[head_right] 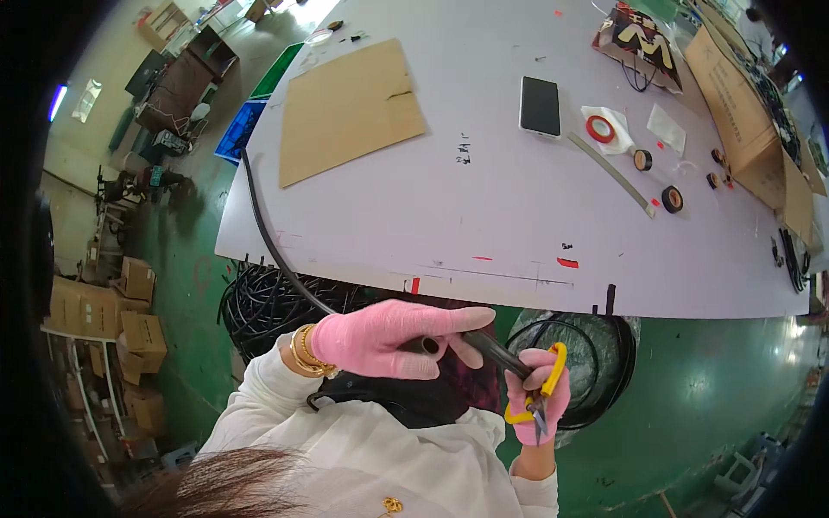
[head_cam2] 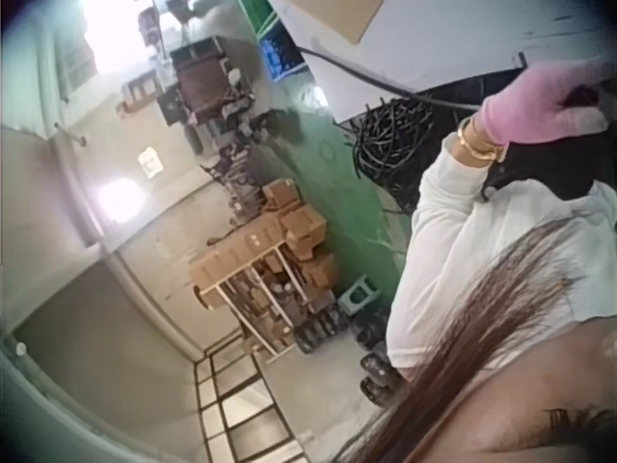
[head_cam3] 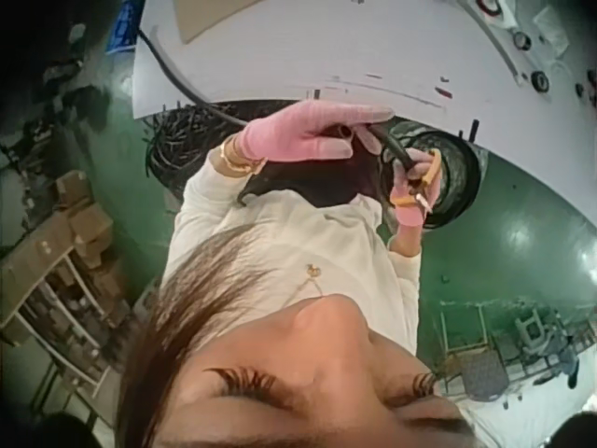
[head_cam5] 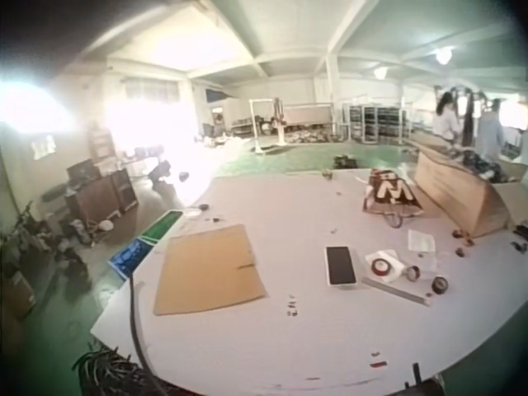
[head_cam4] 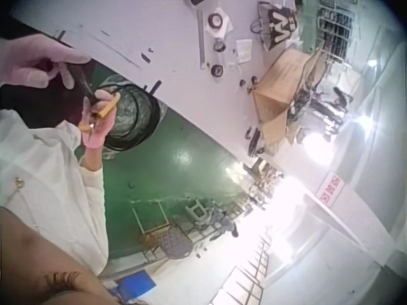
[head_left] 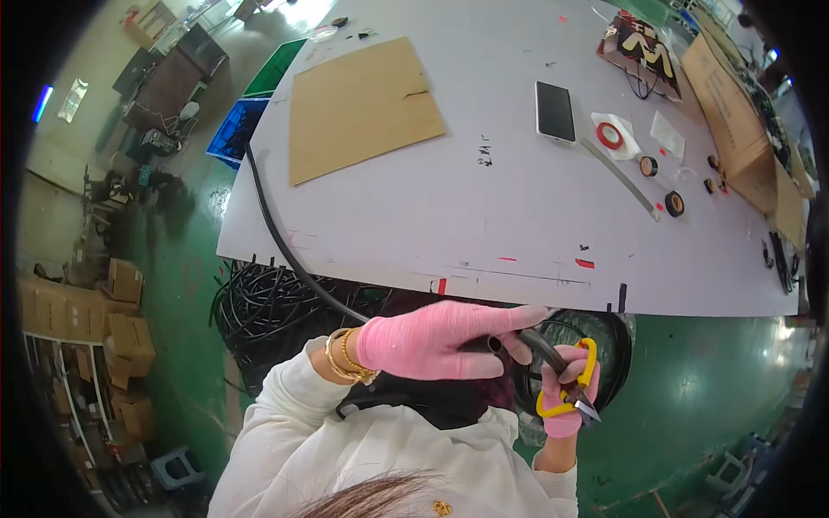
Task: The person is cutting long black cables into specific lengths using a guide on a white workbench and scissors.
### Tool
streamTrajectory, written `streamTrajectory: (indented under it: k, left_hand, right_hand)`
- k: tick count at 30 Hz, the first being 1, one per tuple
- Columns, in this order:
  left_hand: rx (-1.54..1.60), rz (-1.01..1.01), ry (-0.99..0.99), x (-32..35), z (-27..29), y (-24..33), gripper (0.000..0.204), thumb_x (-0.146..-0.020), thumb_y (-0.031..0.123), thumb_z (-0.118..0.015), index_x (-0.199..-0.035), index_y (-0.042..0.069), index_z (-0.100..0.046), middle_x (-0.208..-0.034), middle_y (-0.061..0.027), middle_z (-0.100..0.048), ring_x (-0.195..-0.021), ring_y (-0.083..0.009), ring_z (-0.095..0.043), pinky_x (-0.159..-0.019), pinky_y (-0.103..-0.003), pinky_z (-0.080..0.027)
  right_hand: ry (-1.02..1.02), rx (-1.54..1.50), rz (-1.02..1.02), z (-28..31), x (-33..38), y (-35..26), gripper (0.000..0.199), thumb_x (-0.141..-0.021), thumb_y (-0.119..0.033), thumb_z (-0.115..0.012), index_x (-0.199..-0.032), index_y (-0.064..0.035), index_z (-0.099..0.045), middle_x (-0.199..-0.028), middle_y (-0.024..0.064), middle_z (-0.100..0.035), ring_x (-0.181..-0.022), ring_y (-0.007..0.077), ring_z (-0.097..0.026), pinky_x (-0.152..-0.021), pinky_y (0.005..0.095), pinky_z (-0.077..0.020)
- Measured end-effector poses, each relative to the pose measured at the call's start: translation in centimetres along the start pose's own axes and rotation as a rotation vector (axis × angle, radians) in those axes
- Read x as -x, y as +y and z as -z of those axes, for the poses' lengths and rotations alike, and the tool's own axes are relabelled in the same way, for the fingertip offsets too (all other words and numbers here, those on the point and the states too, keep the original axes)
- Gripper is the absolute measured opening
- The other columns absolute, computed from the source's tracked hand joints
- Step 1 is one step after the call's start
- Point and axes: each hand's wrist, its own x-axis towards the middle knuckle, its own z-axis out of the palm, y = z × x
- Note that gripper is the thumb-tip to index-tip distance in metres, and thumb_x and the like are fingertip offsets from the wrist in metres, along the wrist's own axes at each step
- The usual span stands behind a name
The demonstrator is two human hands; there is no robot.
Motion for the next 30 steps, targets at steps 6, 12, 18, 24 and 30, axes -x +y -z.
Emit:
streamTrajectory:
  k: [6, 12, 18, 24, 30]
  left_hand:
    - [-0.019, -0.217, 0.006, 2.1, 1.1, -1.2, 0.046, -0.092, -0.001, -0.053, -0.138, -0.004, -0.045, -0.113, -0.0143, -0.065, -0.105, -0.0259, -0.060, -0.090, -0.033, -0.046]
    - [0.036, -0.169, -0.066, 3.0, 1.9, -1.0, 0.028, -0.093, -0.001, -0.054, -0.120, -0.001, -0.060, -0.106, -0.0115, -0.066, -0.101, -0.0252, -0.063, -0.089, -0.034, -0.049]
    - [0.058, -0.161, -0.015, 4.3, 2.1, -0.8, 0.023, -0.093, -0.001, -0.054, -0.114, 0.000, -0.063, -0.096, -0.0098, -0.066, -0.091, -0.0222, -0.065, -0.083, -0.032, -0.051]
    - [0.094, -0.160, 0.047, 5.9, 1.9, -0.4, 0.021, -0.092, -0.002, -0.052, -0.108, -0.003, -0.065, -0.084, -0.0096, -0.065, -0.077, -0.0203, -0.065, -0.072, -0.031, -0.052]
    - [0.165, 0.424, 0.322, 12.6, 3.1, 2.5, 0.029, -0.090, 0.002, -0.042, -0.099, -0.004, -0.069, -0.059, -0.0057, -0.062, -0.054, -0.0080, -0.057, -0.048, -0.021, -0.042]
  right_hand:
    - [0.019, 0.125, 0.392, -1.4, -0.1, -0.7, 0.021, -0.089, 0.007, -0.060, -0.085, -0.0056, -0.043, -0.101, 0.0055, -0.049, -0.096, 0.0151, -0.049, -0.097, 0.0313, -0.0406]
    - [0.016, 0.258, 0.375, -2.5, 0.7, -0.4, 0.019, -0.102, -0.005, -0.041, -0.083, -0.0019, -0.042, -0.103, 0.0052, -0.049, -0.104, 0.0161, -0.047, -0.102, 0.0356, -0.0395]
    - [0.080, 0.009, 0.171, -3.8, 0.9, 0.0, 0.034, -0.081, -0.001, -0.075, -0.085, -0.0088, -0.042, -0.098, 0.0031, -0.055, -0.092, 0.0126, -0.054, -0.099, 0.0314, -0.0374]
    - [-0.020, -0.844, -0.217, -5.2, 0.4, -1.8, 0.020, -0.090, 0.000, -0.063, -0.083, -0.0051, -0.044, -0.098, 0.0043, -0.051, -0.092, 0.0137, -0.051, -0.094, 0.0303, -0.0425]
    - [-0.173, 0.008, 0.398, -6.7, -0.8, -1.0, 0.023, -0.086, 0.001, -0.069, -0.080, -0.0037, -0.047, -0.097, 0.0152, -0.055, -0.072, 0.0140, -0.051, -0.054, 0.0215, -0.0424]
